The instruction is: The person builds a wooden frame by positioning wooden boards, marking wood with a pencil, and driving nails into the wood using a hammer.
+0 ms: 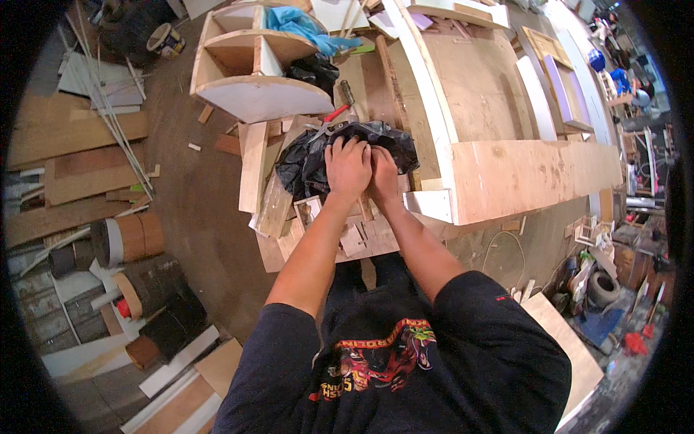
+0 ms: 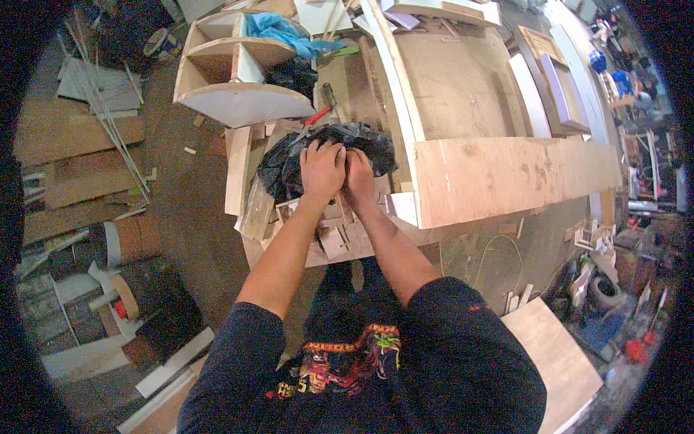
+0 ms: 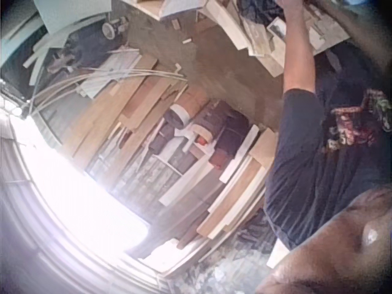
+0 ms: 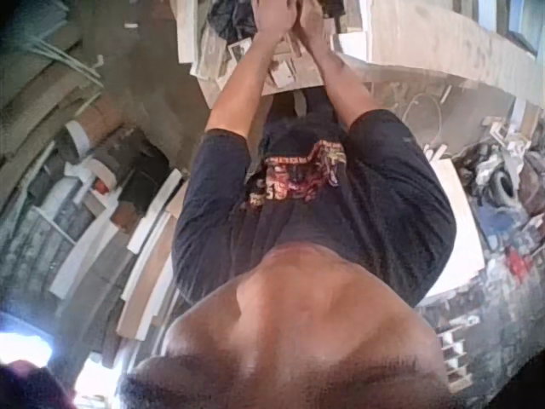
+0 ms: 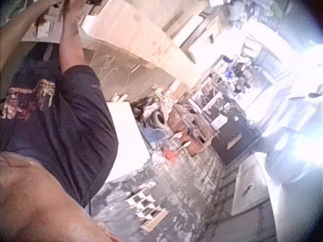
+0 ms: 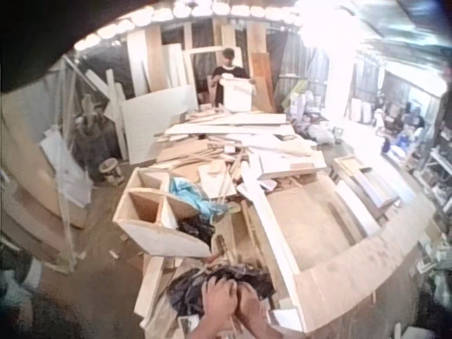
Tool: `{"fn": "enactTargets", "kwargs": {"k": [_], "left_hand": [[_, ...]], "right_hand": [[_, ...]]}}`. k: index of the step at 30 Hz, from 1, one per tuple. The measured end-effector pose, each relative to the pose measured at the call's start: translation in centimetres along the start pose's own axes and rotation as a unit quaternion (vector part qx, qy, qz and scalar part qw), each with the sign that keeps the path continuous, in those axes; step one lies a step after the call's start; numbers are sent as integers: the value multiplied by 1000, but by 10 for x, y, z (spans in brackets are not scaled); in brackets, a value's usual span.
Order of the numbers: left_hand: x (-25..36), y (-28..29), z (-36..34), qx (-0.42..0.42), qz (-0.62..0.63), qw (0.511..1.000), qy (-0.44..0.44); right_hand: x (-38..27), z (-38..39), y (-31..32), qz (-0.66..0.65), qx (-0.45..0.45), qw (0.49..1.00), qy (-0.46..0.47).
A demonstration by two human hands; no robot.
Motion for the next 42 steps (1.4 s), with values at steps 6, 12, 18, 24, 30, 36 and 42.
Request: {"fn": "enactTargets", "kwargs": {"k": [6, 12, 18, 24, 30, 36, 42], "left_hand": [[-26, -18, 26, -104, -16, 994, -18], [-44, -17, 45, -116, 37, 992, -17], [-52, -4, 36, -94, 130, 987, 0], [-69, 1, 27, -47, 193, 980, 15], [-68, -6, 19, -80, 218, 972, 40], [-64, -8, 18, -94, 245, 963, 58], [-63, -4, 23, -85, 246, 964, 48]], "right_hand": [[77, 14, -59, -39, -41, 898, -437], [72, 16, -55, 63, -119, 923, -360], [43, 4, -35, 174, -121, 934, -289], [31, 10, -16, 60, -10, 963, -264], [37, 22, -2, -12, 34, 961, -274], [49, 30, -1, -16, 16, 946, -324], [43, 34, -6, -107, 46, 946, -303]]}}
Point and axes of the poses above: each hand's wrist, its own z-axis away from the middle knuckle, its own y-axis out of the back of the hand, x = y × z, the point moved 7 cm from there along -z, towards the middle knuckle
